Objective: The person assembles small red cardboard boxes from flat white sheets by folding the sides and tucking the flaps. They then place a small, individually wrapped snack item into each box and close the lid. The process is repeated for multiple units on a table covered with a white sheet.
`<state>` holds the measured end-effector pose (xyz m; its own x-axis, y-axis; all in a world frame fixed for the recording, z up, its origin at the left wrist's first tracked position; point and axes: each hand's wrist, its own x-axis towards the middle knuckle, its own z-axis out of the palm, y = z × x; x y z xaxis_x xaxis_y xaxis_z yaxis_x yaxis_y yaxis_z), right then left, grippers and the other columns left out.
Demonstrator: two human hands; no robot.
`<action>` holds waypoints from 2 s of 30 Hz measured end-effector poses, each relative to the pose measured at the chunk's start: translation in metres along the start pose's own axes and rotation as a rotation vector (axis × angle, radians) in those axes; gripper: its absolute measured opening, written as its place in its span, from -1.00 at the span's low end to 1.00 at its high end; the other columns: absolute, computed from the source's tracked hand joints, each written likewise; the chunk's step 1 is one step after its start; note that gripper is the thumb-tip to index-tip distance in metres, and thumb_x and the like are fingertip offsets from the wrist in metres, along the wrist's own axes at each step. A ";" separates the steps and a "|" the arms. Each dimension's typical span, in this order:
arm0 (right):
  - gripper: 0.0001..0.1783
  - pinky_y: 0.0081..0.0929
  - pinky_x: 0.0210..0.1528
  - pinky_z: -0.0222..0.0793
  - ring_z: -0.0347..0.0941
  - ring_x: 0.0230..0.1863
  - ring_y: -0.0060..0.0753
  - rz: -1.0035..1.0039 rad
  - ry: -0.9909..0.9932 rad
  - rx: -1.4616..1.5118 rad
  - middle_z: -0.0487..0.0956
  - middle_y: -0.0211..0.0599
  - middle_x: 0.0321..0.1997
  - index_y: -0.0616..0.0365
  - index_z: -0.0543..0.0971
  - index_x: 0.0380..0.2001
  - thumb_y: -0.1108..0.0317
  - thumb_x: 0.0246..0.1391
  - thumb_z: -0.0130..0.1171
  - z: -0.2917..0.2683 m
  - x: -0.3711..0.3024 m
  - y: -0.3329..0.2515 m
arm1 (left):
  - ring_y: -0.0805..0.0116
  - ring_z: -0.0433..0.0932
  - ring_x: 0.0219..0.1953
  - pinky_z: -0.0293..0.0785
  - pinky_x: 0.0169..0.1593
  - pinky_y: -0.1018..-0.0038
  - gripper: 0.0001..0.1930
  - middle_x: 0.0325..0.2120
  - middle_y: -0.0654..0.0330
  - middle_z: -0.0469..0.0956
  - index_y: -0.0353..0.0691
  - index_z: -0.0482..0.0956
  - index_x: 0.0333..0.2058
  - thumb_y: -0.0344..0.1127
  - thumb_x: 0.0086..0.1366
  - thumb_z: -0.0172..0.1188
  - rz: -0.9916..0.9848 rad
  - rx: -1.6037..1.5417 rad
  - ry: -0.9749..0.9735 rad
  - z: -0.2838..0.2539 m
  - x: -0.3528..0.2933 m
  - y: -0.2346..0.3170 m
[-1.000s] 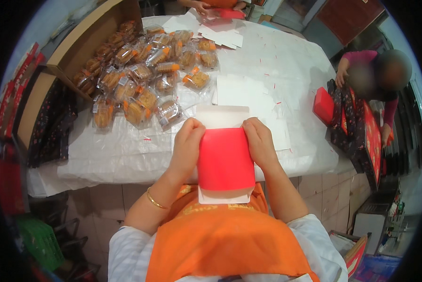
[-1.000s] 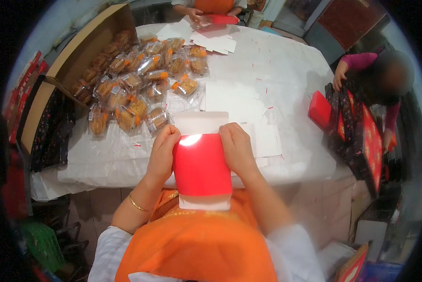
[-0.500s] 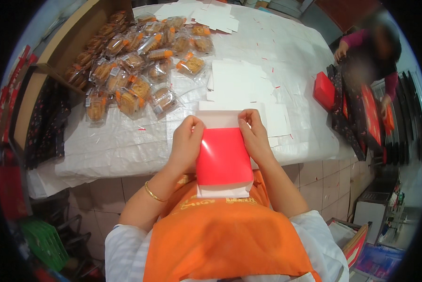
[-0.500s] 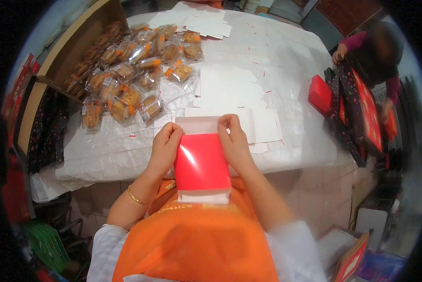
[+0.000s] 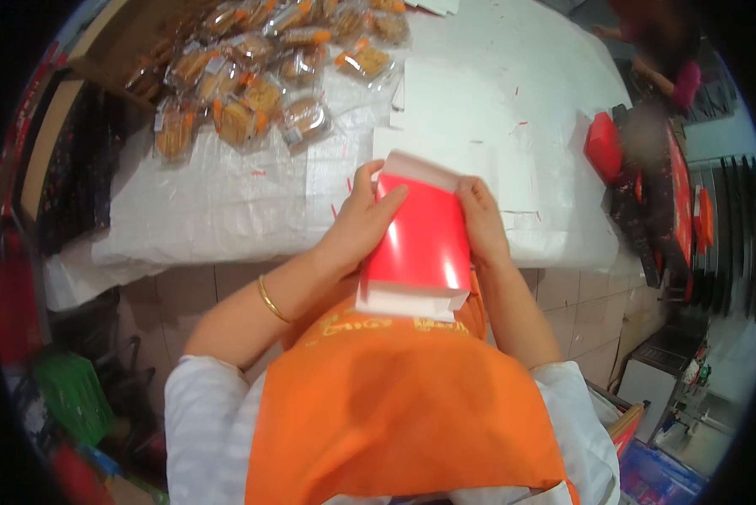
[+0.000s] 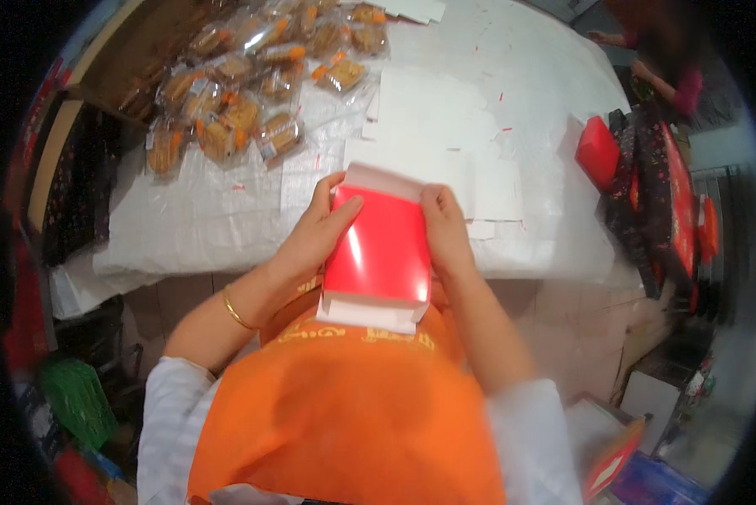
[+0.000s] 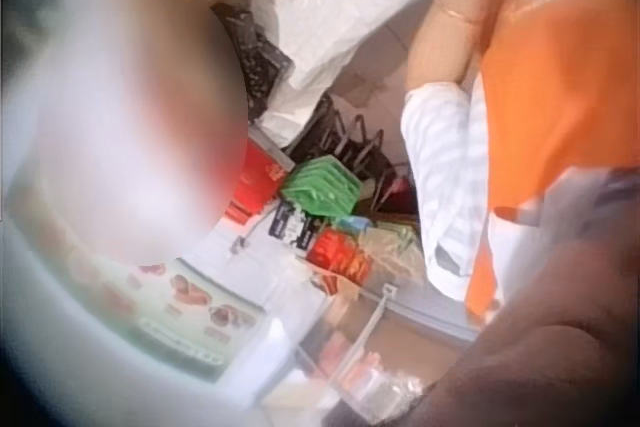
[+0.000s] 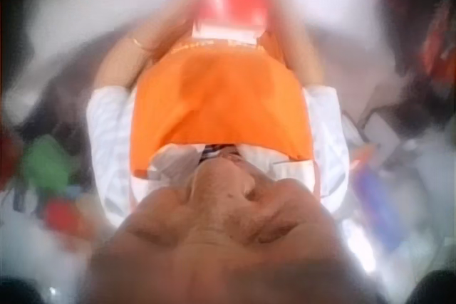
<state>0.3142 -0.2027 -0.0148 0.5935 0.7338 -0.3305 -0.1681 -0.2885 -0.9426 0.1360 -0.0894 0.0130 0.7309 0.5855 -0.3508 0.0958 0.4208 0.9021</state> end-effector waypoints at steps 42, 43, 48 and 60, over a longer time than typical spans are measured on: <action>-0.69 -0.35 -0.08 0.39 0.46 -0.19 -0.14 -0.506 0.106 -0.336 0.49 -0.12 -0.21 0.23 0.49 -0.17 0.22 0.40 -0.13 0.001 -0.038 -0.050 | 0.60 0.37 -0.26 0.36 -0.16 0.61 -0.69 -0.24 0.26 0.42 -0.26 0.32 -0.03 -0.11 0.56 -0.11 0.456 0.358 0.089 -0.008 -0.022 0.005; -0.71 -0.33 -0.09 0.39 0.45 -0.21 -0.08 -0.536 0.103 -0.373 0.49 -0.09 -0.23 0.24 0.50 -0.22 0.25 0.39 -0.12 0.002 -0.040 -0.049 | 0.62 0.36 -0.30 0.33 -0.21 0.64 -0.66 -0.27 0.28 0.42 -0.27 0.35 -0.06 -0.06 0.57 -0.15 0.454 0.365 0.101 -0.011 -0.024 0.001; -0.78 -0.26 -0.15 0.37 0.41 -0.26 0.03 -0.593 0.118 -0.409 0.45 -0.02 -0.31 0.29 0.48 -0.33 0.39 0.32 -0.09 0.004 -0.043 -0.038 | 0.67 0.34 -0.40 0.29 -0.28 0.68 -0.52 -0.43 0.34 0.44 -0.26 0.47 -0.24 0.05 0.57 -0.21 0.476 0.309 0.133 -0.014 -0.018 -0.004; -0.80 -0.33 -0.12 0.38 0.49 -0.26 -0.22 -0.503 0.166 -0.243 0.54 -0.09 -0.24 0.29 0.42 -0.14 0.36 0.35 -0.09 0.000 0.001 -0.062 | 0.67 0.43 -0.33 0.39 -0.25 0.67 -0.78 -0.34 0.33 0.54 -0.28 0.53 -0.21 -0.24 0.51 0.06 0.230 -0.115 0.254 0.003 0.020 0.032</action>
<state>0.3245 -0.1842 0.0434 0.6724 0.7165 0.1857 0.3405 -0.0767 -0.9371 0.1554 -0.0665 0.0358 0.5321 0.8213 -0.2060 -0.1391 0.3247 0.9355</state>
